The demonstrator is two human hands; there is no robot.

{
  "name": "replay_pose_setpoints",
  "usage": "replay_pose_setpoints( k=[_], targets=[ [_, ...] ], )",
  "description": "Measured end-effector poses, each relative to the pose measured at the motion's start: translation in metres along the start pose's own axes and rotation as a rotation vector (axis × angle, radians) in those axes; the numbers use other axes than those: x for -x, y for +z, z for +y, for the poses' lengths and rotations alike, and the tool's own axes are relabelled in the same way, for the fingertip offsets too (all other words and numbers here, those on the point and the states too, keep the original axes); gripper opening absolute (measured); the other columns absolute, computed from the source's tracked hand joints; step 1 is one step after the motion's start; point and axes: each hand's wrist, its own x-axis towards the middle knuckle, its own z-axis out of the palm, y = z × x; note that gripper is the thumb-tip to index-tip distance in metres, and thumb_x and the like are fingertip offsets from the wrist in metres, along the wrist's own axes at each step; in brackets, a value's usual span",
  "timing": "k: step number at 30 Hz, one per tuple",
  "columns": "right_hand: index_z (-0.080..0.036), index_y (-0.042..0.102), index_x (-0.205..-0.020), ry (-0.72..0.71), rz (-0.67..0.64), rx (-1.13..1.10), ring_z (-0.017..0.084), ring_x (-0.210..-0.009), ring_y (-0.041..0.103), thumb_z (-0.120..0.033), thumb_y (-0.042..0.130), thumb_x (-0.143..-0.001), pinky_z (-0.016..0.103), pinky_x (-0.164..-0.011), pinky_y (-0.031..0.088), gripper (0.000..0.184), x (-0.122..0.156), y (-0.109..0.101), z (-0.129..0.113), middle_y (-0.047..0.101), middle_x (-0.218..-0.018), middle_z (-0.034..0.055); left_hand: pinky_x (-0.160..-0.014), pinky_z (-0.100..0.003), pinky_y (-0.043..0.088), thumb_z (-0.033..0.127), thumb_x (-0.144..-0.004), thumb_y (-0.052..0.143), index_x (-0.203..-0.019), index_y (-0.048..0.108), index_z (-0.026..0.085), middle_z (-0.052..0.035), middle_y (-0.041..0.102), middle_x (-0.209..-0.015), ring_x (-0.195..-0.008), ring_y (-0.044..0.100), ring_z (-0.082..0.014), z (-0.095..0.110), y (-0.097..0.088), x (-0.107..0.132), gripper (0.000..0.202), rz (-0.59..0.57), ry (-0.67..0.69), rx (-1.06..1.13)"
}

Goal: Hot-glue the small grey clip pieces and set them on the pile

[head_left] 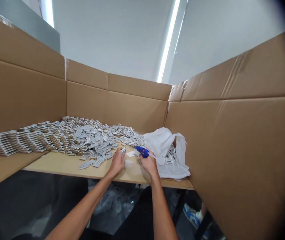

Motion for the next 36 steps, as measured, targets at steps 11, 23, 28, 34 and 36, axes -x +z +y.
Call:
replay_pose_setpoints(
  k=[11,23,28,34,36],
  targets=[
    [-0.015,0.074,-0.093,-0.024,-0.06,-0.152,0.026,-0.086,0.07,-0.044,0.059,-0.082,0.038,-0.087,0.054,0.034,0.004,0.013,-0.017,0.076,-0.093,0.0116,-0.1,-0.04,0.051,0.038,-0.096,0.038,-0.129,0.039,0.022,-0.0143,0.062,-0.124,-0.114,0.063,-0.0219,0.006,0.0,0.01,0.036,0.123,-0.035,0.301],
    [-0.022,0.072,-0.095,-0.095,-0.195,-0.017,0.022,-0.087,0.066,-0.043,0.062,-0.082,0.031,-0.081,0.051,0.027,0.015,0.016,-0.036,0.074,-0.096,0.0052,-0.063,-0.03,0.048,0.055,-0.071,0.076,-0.091,0.061,0.02,-0.004,0.07,-0.077,-0.067,0.063,-0.0182,0.004,-0.01,0.029,0.043,-0.017,-0.238,0.753],
    [-0.022,0.068,-0.094,-0.153,-0.214,-0.044,0.02,-0.076,0.06,-0.037,0.059,-0.083,0.029,-0.076,0.047,0.02,0.014,0.012,-0.038,0.07,-0.087,0.001,-0.07,-0.028,0.051,0.055,-0.074,0.077,-0.084,0.068,0.015,-0.0062,0.071,-0.083,-0.077,0.065,-0.0184,0.006,-0.011,0.028,0.042,0.084,-0.228,0.913],
    [-0.022,0.065,-0.092,-0.183,-0.237,-0.065,0.019,-0.074,0.058,-0.036,0.061,-0.083,0.028,-0.073,0.044,0.017,0.017,0.007,-0.046,0.068,-0.083,-0.001,-0.057,-0.027,0.051,0.056,-0.073,0.08,-0.098,0.059,0.019,-0.0059,0.071,-0.092,-0.071,0.069,-0.0184,0.011,-0.008,0.032,0.049,-0.019,-0.307,1.133],
    [-0.022,0.065,-0.092,-0.189,-0.264,-0.067,0.018,-0.073,0.057,-0.037,0.062,-0.083,0.027,-0.071,0.043,0.018,0.018,0.004,-0.049,0.067,-0.082,-0.0012,-0.053,-0.024,0.046,0.052,-0.07,0.084,-0.099,0.06,0.018,-0.0066,0.071,-0.091,-0.068,0.068,-0.0171,0.013,-0.01,0.033,0.05,-0.07,-0.287,1.104]
  ],
)
